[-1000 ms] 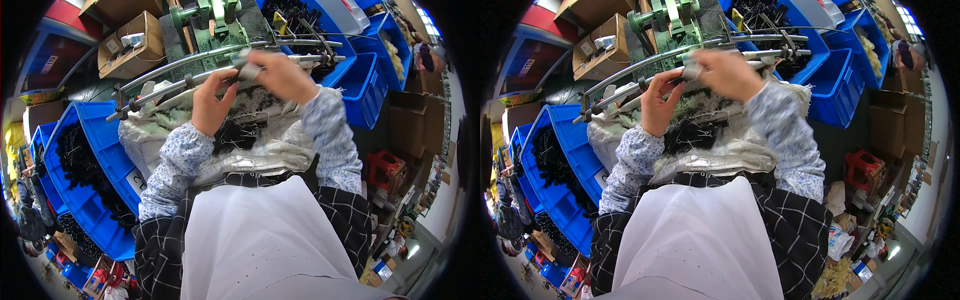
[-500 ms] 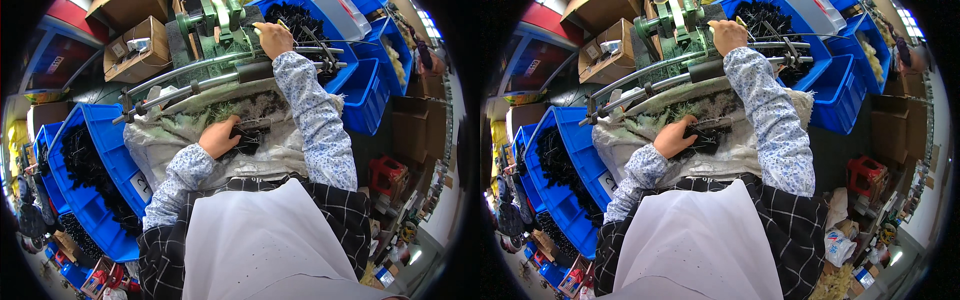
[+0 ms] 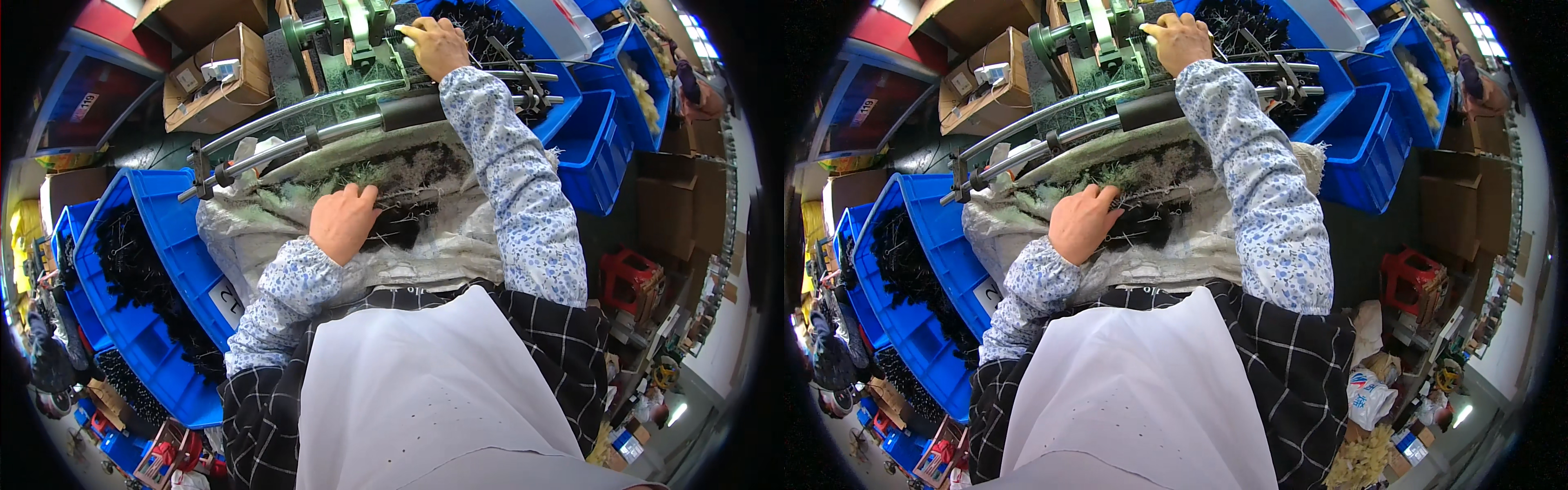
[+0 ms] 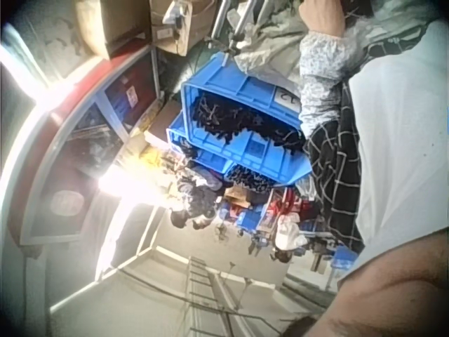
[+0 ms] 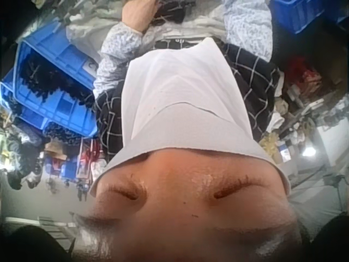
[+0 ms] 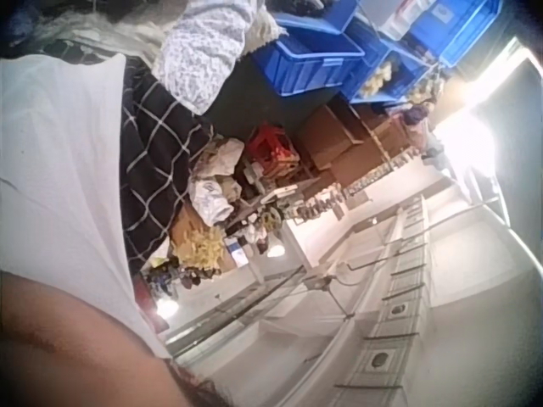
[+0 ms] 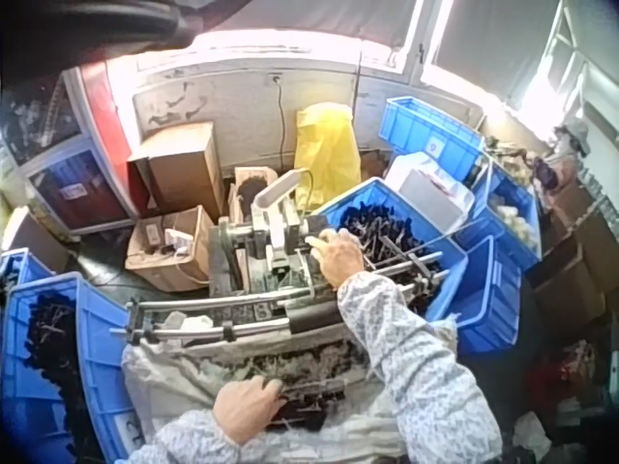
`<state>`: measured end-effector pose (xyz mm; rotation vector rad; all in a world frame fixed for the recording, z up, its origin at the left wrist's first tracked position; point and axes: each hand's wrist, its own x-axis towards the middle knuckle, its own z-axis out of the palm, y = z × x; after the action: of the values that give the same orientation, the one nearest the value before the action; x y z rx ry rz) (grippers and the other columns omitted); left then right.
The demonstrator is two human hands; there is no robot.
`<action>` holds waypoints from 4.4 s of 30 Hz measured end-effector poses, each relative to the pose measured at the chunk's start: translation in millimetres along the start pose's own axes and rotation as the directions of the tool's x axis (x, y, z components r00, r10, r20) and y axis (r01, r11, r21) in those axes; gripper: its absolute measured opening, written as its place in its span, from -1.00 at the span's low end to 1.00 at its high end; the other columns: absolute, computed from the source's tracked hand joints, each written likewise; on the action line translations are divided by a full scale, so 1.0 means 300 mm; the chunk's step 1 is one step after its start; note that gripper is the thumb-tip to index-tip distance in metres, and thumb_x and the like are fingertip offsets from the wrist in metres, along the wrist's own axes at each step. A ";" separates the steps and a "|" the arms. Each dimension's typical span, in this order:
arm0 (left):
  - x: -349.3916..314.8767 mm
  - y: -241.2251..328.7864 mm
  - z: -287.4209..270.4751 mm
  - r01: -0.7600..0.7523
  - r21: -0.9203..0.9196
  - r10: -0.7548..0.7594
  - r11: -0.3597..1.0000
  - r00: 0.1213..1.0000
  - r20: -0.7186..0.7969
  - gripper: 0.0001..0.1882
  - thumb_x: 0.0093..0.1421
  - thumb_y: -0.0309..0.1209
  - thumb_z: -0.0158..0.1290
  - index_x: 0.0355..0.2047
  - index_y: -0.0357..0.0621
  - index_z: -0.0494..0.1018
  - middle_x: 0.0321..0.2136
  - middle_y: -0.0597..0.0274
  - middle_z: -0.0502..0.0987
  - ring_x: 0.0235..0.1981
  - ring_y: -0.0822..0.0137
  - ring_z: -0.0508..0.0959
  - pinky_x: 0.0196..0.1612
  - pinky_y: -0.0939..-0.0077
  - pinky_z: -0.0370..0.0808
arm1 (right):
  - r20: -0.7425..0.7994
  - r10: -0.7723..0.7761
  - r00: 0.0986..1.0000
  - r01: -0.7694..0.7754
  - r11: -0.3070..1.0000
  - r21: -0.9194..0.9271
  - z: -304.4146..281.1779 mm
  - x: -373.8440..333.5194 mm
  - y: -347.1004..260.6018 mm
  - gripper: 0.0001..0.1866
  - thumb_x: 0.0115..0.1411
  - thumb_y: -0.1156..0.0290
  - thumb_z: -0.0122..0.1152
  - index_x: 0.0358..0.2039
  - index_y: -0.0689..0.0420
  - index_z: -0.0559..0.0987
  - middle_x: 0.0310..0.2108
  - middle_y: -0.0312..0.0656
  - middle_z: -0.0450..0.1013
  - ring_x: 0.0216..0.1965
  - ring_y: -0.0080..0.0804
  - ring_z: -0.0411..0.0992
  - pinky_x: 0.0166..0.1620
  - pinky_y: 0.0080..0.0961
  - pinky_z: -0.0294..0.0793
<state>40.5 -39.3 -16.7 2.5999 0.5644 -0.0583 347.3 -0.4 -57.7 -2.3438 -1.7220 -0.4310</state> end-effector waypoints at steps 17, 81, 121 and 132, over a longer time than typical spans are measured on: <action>-0.045 -0.071 -0.175 0.147 -0.497 -0.171 0.855 0.985 -0.003 -0.66 0.18 -0.23 0.00 -0.15 -0.19 0.29 -0.51 0.02 0.46 -0.53 0.14 0.45 -0.42 0.37 0.38 | -0.037 0.127 0.991 -0.121 0.984 0.131 -0.020 -0.006 -0.257 -0.70 0.01 0.30 0.07 -0.22 0.09 0.54 -0.34 -0.17 0.51 -0.10 -0.15 0.40 -0.13 -0.16 0.31; 0.082 -0.086 0.011 -0.056 -0.196 0.045 0.979 0.997 -0.061 -0.59 -0.08 -0.45 0.04 -0.14 -0.12 0.34 -0.37 0.07 0.48 -0.28 0.07 0.50 -0.21 0.25 0.42 | -0.111 -0.016 0.994 0.034 0.987 0.154 0.017 -0.004 -0.002 -0.76 0.08 0.43 0.06 -0.25 -0.12 0.60 -0.38 -0.33 0.49 -0.30 -0.37 0.43 -0.10 -0.41 0.35; 0.024 -0.124 -0.128 -0.173 -0.647 -0.065 0.743 0.943 -0.326 -0.76 0.04 -0.62 0.10 -0.25 -0.23 0.37 -0.19 0.18 0.51 -0.25 0.45 0.51 -0.17 0.58 0.45 | 0.342 0.147 0.928 -0.198 0.973 0.117 -0.088 0.051 0.171 -0.76 0.11 0.29 0.04 -0.22 0.00 0.56 -0.25 -0.15 0.47 -0.26 -0.13 0.47 -0.21 -0.28 0.46; 0.144 -0.052 -0.027 -0.225 -0.692 -0.204 0.686 0.854 -0.480 -0.67 0.07 -0.56 0.09 -0.14 -0.18 0.32 -0.24 0.18 0.51 -0.27 0.38 0.55 -0.34 0.56 0.45 | 0.400 -0.235 0.886 -0.116 0.723 0.681 -0.396 -0.269 -0.275 -0.60 0.07 0.47 0.13 -0.03 0.16 0.43 -0.23 0.00 0.48 -0.24 -0.17 0.47 -0.15 -0.40 0.43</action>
<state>73.1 -6.5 -22.5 1.7793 0.5915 0.7670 232.4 -87.1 24.7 -1.8857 -1.7150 0.7368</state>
